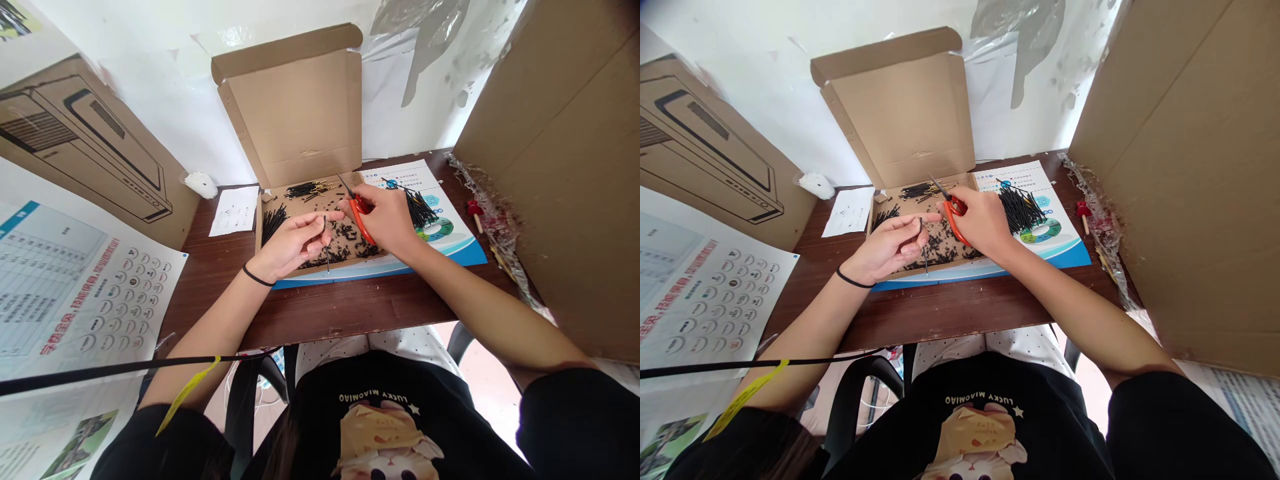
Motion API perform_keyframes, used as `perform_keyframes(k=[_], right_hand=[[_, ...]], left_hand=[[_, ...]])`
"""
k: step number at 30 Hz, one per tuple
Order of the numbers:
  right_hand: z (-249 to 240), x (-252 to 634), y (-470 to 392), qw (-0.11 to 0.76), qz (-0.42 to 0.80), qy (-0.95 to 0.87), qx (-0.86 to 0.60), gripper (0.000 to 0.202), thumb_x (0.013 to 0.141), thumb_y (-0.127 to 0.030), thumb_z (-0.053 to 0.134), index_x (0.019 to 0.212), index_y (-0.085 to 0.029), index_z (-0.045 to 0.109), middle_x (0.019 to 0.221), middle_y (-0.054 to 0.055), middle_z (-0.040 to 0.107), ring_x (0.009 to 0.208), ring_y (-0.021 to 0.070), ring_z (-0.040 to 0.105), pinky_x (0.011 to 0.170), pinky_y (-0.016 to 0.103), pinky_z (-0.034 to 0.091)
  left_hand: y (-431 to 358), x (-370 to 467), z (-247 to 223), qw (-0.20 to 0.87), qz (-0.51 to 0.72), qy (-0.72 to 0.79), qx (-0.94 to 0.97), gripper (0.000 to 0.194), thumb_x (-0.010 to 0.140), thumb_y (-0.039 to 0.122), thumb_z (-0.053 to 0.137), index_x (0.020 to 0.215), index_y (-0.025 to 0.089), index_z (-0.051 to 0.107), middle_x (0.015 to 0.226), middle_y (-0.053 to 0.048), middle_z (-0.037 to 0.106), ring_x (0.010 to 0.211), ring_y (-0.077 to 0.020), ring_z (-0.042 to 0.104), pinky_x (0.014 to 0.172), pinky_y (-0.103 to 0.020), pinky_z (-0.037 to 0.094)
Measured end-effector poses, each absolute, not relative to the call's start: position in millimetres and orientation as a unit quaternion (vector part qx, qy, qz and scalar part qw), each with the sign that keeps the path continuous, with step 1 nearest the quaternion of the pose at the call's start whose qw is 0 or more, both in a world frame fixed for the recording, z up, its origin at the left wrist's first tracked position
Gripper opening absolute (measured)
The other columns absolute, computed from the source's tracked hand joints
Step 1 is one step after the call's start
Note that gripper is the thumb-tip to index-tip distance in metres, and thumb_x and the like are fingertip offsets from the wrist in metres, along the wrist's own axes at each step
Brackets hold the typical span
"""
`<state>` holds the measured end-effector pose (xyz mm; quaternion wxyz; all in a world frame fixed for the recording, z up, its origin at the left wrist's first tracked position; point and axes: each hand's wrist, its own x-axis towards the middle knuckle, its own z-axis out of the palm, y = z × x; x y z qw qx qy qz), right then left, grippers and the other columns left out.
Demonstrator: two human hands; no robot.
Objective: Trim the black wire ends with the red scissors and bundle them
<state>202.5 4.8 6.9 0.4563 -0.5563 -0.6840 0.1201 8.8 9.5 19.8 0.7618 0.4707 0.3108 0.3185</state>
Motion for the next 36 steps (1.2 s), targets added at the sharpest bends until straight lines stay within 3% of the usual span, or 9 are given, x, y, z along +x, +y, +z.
perform_keyframes(k=[4, 9, 15, 19, 22, 36], right_hand=[[11, 200, 0, 0.486, 0.130, -0.694, -0.515, 0.031, 0.084, -0.045, 0.063, 0.088, -0.016, 0.074, 0.063, -0.001, 0.058, 0.058, 0.0109, 0.043, 0.058, 0.025, 0.035], [10, 199, 0, 0.436, 0.155, -0.763, -0.452, 0.033, 0.081, -0.046, 0.067, 0.093, -0.016, 0.075, 0.061, -0.002, 0.056, 0.058, 0.0103, 0.043, 0.056, 0.024, 0.033], [6, 205, 9, 0.453, 0.131, -0.692, -0.547, 0.027, 0.083, -0.041, 0.066, 0.090, -0.017, 0.074, 0.068, 0.002, 0.066, 0.060, 0.0124, 0.049, 0.061, 0.027, 0.037], [8, 205, 8, 0.450, 0.134, -0.686, -0.556, 0.033, 0.084, -0.049, 0.064, 0.089, -0.017, 0.074, 0.068, 0.003, 0.066, 0.060, 0.0129, 0.048, 0.061, 0.027, 0.037], [10, 202, 4, 0.434, 0.140, -0.705, -0.544, 0.037, 0.082, -0.053, 0.064, 0.086, -0.018, 0.075, 0.064, 0.001, 0.063, 0.059, 0.0122, 0.045, 0.060, 0.026, 0.035], [15, 202, -1, 0.360, 0.100, -0.768, -0.520, 0.048, 0.084, -0.065, 0.054, 0.073, -0.020, 0.069, 0.058, -0.001, 0.051, 0.058, 0.0121, 0.035, 0.059, 0.026, 0.028]], left_hand=[[10, 9, 18, 0.765, 0.317, 0.300, 0.474, 0.025, 0.089, 0.022, 0.064, 0.114, 0.017, 0.066, 0.065, 0.000, 0.060, 0.044, -0.0016, 0.038, 0.039, -0.012, 0.024], [11, 7, 19, 0.795, 0.270, 0.306, 0.449, 0.034, 0.085, 0.017, 0.068, 0.118, 0.015, 0.059, 0.064, 0.002, 0.056, 0.040, 0.0007, 0.034, 0.037, -0.011, 0.019], [9, 7, 21, 0.809, 0.207, 0.292, 0.467, 0.041, 0.088, 0.024, 0.067, 0.127, 0.016, 0.053, 0.059, 0.003, 0.058, 0.038, -0.0008, 0.033, 0.037, -0.012, 0.019], [9, 11, 20, 0.738, 0.297, 0.322, 0.514, 0.018, 0.088, 0.026, 0.067, 0.098, 0.015, 0.058, 0.065, 0.000, 0.063, 0.042, -0.0013, 0.038, 0.039, -0.013, 0.025], [10, 12, 19, 0.699, 0.340, 0.335, 0.532, 0.021, 0.086, 0.028, 0.070, 0.081, 0.014, 0.054, 0.070, -0.002, 0.065, 0.045, -0.0012, 0.040, 0.039, -0.013, 0.024], [14, 9, 14, 0.607, 0.379, 0.369, 0.593, 0.027, 0.084, 0.044, 0.070, 0.085, 0.018, 0.062, 0.075, -0.002, 0.063, 0.051, -0.0041, 0.040, 0.043, -0.019, 0.027]])
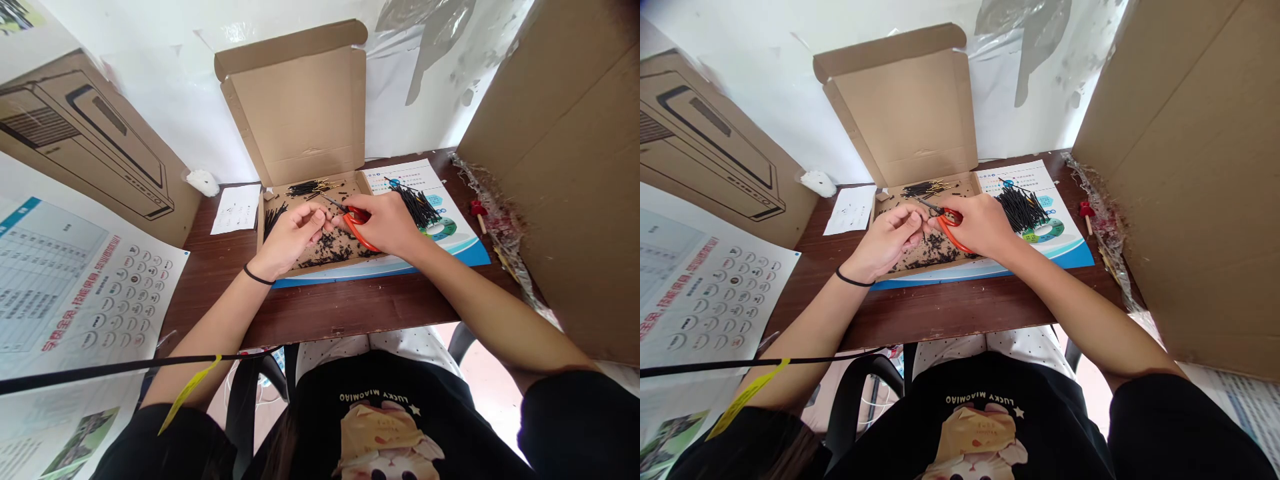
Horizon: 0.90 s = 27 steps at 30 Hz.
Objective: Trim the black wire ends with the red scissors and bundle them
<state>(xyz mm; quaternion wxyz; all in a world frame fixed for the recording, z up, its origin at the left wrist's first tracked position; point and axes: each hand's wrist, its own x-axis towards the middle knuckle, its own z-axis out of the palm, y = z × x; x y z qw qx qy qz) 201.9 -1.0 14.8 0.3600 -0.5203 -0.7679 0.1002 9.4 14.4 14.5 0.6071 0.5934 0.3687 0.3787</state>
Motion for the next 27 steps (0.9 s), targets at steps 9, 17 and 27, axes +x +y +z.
perform_keyframes(k=[9, 17, 27], right_hand=[[9.6, 202.3, -0.4, 0.327, 0.039, -0.790, -0.518, 0.043, 0.086, -0.060, 0.052, 0.081, -0.023, 0.073, 0.060, 0.002, 0.061, 0.058, 0.0145, 0.046, 0.059, 0.027, 0.027], [8.1, 200.7, -1.1, 0.313, 0.028, -0.792, -0.524, 0.042, 0.087, -0.058, 0.052, 0.086, -0.022, 0.075, 0.061, 0.003, 0.064, 0.058, 0.0160, 0.052, 0.058, 0.028, 0.025], [7.9, 200.3, -1.7, 0.314, 0.014, -0.797, -0.515, 0.041, 0.087, -0.058, 0.053, 0.086, -0.023, 0.075, 0.063, 0.003, 0.066, 0.060, 0.0167, 0.055, 0.058, 0.029, 0.024]], left_hand=[[15.2, 8.8, 13.2, 0.504, 0.403, 0.399, 0.651, 0.031, 0.087, 0.048, 0.064, 0.086, 0.017, 0.066, 0.081, -0.004, 0.066, 0.058, -0.0074, 0.046, 0.050, -0.021, 0.032], [15.5, 9.2, 10.5, 0.480, 0.439, 0.394, 0.650, 0.026, 0.086, 0.045, 0.066, 0.092, 0.020, 0.065, 0.085, -0.005, 0.068, 0.069, -0.0105, 0.055, 0.055, -0.022, 0.037], [15.8, 8.9, 11.1, 0.474, 0.442, 0.390, 0.654, 0.033, 0.083, 0.050, 0.069, 0.091, 0.019, 0.065, 0.083, -0.004, 0.068, 0.070, -0.0102, 0.057, 0.058, -0.022, 0.039]])
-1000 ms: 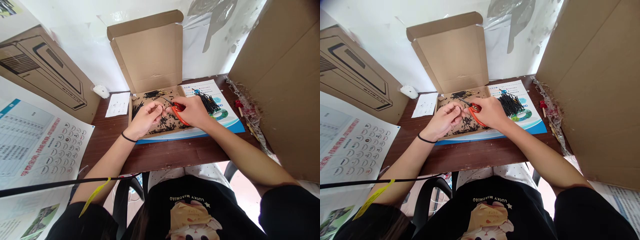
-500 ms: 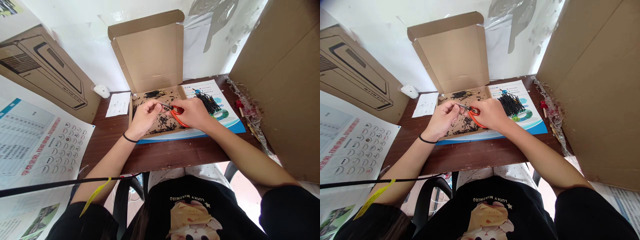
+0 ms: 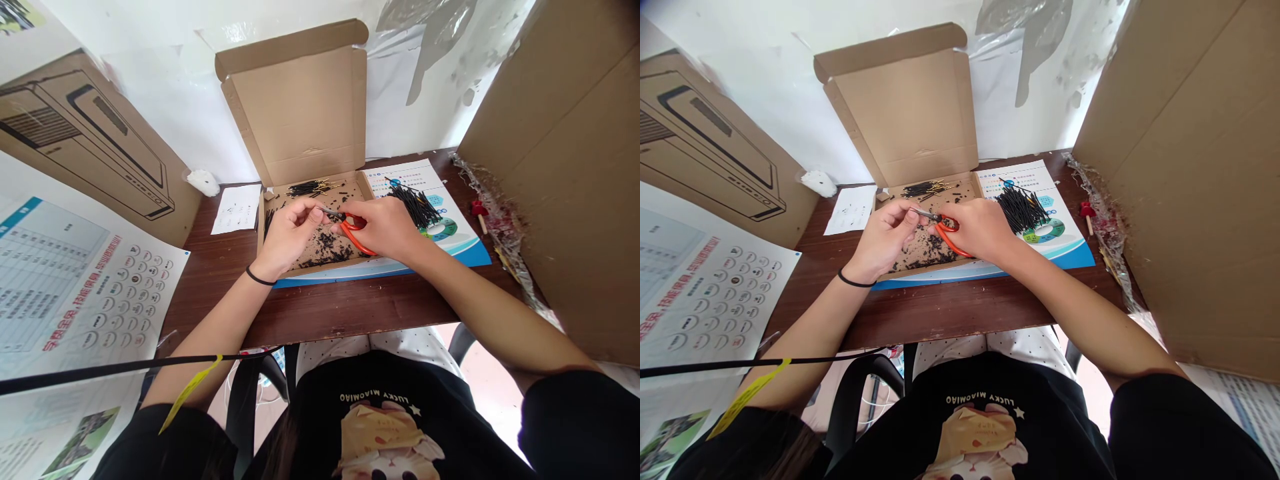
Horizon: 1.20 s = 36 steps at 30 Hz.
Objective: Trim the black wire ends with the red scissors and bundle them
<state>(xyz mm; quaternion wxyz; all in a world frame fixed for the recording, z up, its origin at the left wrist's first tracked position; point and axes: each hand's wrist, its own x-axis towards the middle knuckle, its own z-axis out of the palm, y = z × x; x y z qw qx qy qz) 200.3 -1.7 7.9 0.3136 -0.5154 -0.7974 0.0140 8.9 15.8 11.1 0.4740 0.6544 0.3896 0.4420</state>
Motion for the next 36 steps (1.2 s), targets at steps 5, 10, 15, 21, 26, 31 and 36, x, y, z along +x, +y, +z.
perform_keyframes(k=[5, 10, 15, 21, 26, 31, 36], right_hand=[[6.8, 201.1, -1.1, 0.303, -0.001, -0.799, -0.519, 0.041, 0.089, -0.056, 0.050, 0.088, -0.023, 0.075, 0.064, 0.003, 0.067, 0.061, 0.0169, 0.056, 0.058, 0.029, 0.024], [6.3, 202.9, 0.6, 0.285, -0.022, -0.804, -0.522, 0.041, 0.089, -0.055, 0.050, 0.082, -0.022, 0.073, 0.065, 0.004, 0.068, 0.061, 0.0171, 0.056, 0.057, 0.030, 0.022], [5.8, 203.3, 2.0, 0.291, -0.014, -0.790, -0.540, 0.044, 0.089, -0.057, 0.049, 0.076, -0.021, 0.071, 0.062, 0.005, 0.065, 0.058, 0.0168, 0.053, 0.057, 0.030, 0.021], [8.1, 201.6, 0.1, 0.317, 0.033, -0.781, -0.537, 0.047, 0.087, -0.063, 0.051, 0.075, -0.022, 0.071, 0.059, 0.003, 0.061, 0.057, 0.0157, 0.049, 0.058, 0.028, 0.025], [9.1, 200.1, -2.0, 0.311, 0.028, -0.791, -0.526, 0.047, 0.087, -0.062, 0.049, 0.078, -0.022, 0.072, 0.060, 0.002, 0.062, 0.057, 0.0155, 0.050, 0.057, 0.028, 0.024], [8.3, 200.7, -1.7, 0.300, 0.010, -0.801, -0.517, 0.047, 0.089, -0.060, 0.047, 0.079, -0.021, 0.072, 0.061, 0.003, 0.064, 0.058, 0.0154, 0.052, 0.056, 0.028, 0.023], [6.3, 201.5, -0.1, 0.286, -0.023, -0.805, -0.519, 0.043, 0.090, -0.054, 0.047, 0.082, -0.021, 0.073, 0.064, 0.004, 0.068, 0.061, 0.0162, 0.056, 0.057, 0.029, 0.022]], left_hand=[[15.0, 9.6, 11.4, 0.475, 0.439, 0.397, 0.651, 0.032, 0.084, 0.049, 0.068, 0.091, 0.019, 0.065, 0.083, -0.004, 0.068, 0.068, -0.0102, 0.058, 0.057, -0.022, 0.039], [13.6, 11.1, 11.9, 0.467, 0.441, 0.400, 0.654, 0.026, 0.086, 0.044, 0.068, 0.088, 0.019, 0.065, 0.081, -0.004, 0.068, 0.067, -0.0101, 0.057, 0.057, -0.023, 0.039], [13.1, 11.8, 12.9, 0.454, 0.440, 0.400, 0.664, 0.023, 0.088, 0.041, 0.066, 0.085, 0.018, 0.065, 0.080, -0.004, 0.067, 0.069, -0.0107, 0.056, 0.056, -0.023, 0.039], [14.0, 11.7, 12.4, 0.452, 0.439, 0.402, 0.665, 0.024, 0.090, 0.042, 0.062, 0.084, 0.019, 0.064, 0.081, -0.005, 0.066, 0.073, -0.0117, 0.057, 0.056, -0.022, 0.039], [15.6, 10.9, 10.4, 0.449, 0.441, 0.399, 0.666, 0.023, 0.090, 0.041, 0.063, 0.086, 0.019, 0.064, 0.080, -0.004, 0.067, 0.074, -0.0117, 0.059, 0.057, -0.022, 0.040], [18.2, 9.2, 7.0, 0.440, 0.439, 0.391, 0.679, 0.027, 0.089, 0.046, 0.063, 0.090, 0.019, 0.065, 0.079, -0.004, 0.068, 0.073, -0.0116, 0.061, 0.060, -0.023, 0.043], [19.6, 7.5, 6.8, 0.410, 0.425, 0.378, 0.713, 0.034, 0.088, 0.053, 0.060, 0.088, 0.019, 0.066, 0.079, -0.004, 0.069, 0.072, -0.0118, 0.063, 0.062, -0.024, 0.047]])
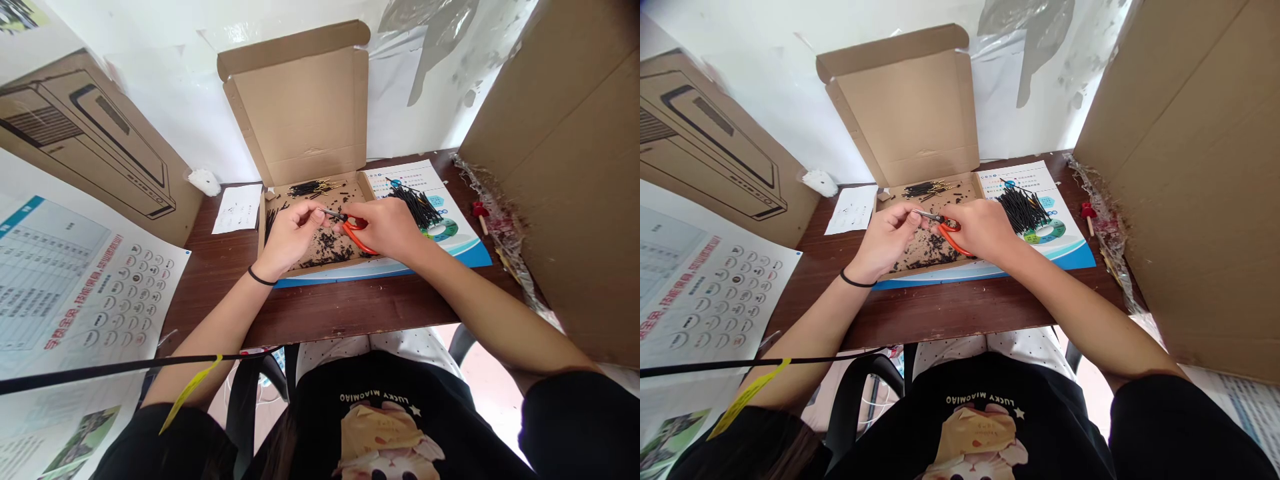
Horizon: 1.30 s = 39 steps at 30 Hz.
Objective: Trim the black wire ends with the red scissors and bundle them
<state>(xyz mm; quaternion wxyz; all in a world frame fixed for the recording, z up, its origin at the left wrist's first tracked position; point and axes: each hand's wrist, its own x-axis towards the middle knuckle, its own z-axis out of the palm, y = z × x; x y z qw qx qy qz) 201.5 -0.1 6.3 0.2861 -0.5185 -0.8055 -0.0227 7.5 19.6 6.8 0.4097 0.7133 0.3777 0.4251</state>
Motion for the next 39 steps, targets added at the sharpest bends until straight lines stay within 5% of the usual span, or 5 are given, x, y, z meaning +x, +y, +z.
perform_keyframes(k=[20, 25, 30, 35, 39], right_hand=[[8, 199, -2, 0.325, 0.043, -0.781, -0.532, 0.044, 0.084, -0.061, 0.056, 0.081, -0.021, 0.074, 0.057, 0.002, 0.058, 0.057, 0.0149, 0.047, 0.056, 0.028, 0.023], [9, 197, -2, 0.445, 0.202, -0.714, -0.500, 0.038, 0.079, -0.056, 0.068, 0.081, -0.018, 0.073, 0.058, -0.001, 0.056, 0.056, 0.0111, 0.043, 0.055, 0.027, 0.032], [3, 190, -1, 0.551, 0.363, -0.629, -0.411, 0.039, 0.068, -0.044, 0.081, 0.097, -0.020, 0.070, 0.079, 0.001, 0.069, 0.068, 0.0138, 0.059, 0.065, 0.029, 0.046], [-3, 184, 1, 0.577, 0.371, -0.610, -0.397, 0.035, 0.068, -0.039, 0.081, 0.096, -0.022, 0.069, 0.083, 0.000, 0.070, 0.076, 0.0161, 0.064, 0.071, 0.032, 0.049], [-4, 180, 0, 0.578, 0.355, -0.601, -0.423, 0.033, 0.067, -0.038, 0.080, 0.091, -0.021, 0.066, 0.074, -0.002, 0.065, 0.068, 0.0139, 0.059, 0.066, 0.030, 0.046]], left_hand=[[21, 7, 8, 0.394, 0.421, 0.375, 0.726, 0.036, 0.090, 0.053, 0.058, 0.084, 0.019, 0.066, 0.080, -0.005, 0.070, 0.074, -0.0134, 0.064, 0.064, -0.026, 0.048], [16, 9, 10, 0.395, 0.414, 0.387, 0.723, 0.036, 0.088, 0.054, 0.060, 0.086, 0.019, 0.067, 0.079, -0.005, 0.072, 0.069, -0.0120, 0.063, 0.060, -0.024, 0.046], [12, 12, 11, 0.396, 0.391, 0.420, 0.717, 0.039, 0.086, 0.054, 0.062, 0.074, 0.017, 0.069, 0.071, -0.004, 0.072, 0.055, -0.0089, 0.052, 0.051, -0.023, 0.038], [12, 14, 9, 0.442, 0.370, 0.454, 0.679, 0.037, 0.083, 0.052, 0.067, 0.072, 0.017, 0.072, 0.065, -0.003, 0.069, 0.042, -0.0046, 0.035, 0.041, -0.022, 0.025], [11, 17, 8, 0.485, 0.374, 0.459, 0.644, 0.038, 0.079, 0.054, 0.070, 0.076, 0.016, 0.071, 0.067, -0.004, 0.069, 0.041, -0.0040, 0.036, 0.040, -0.021, 0.025]])
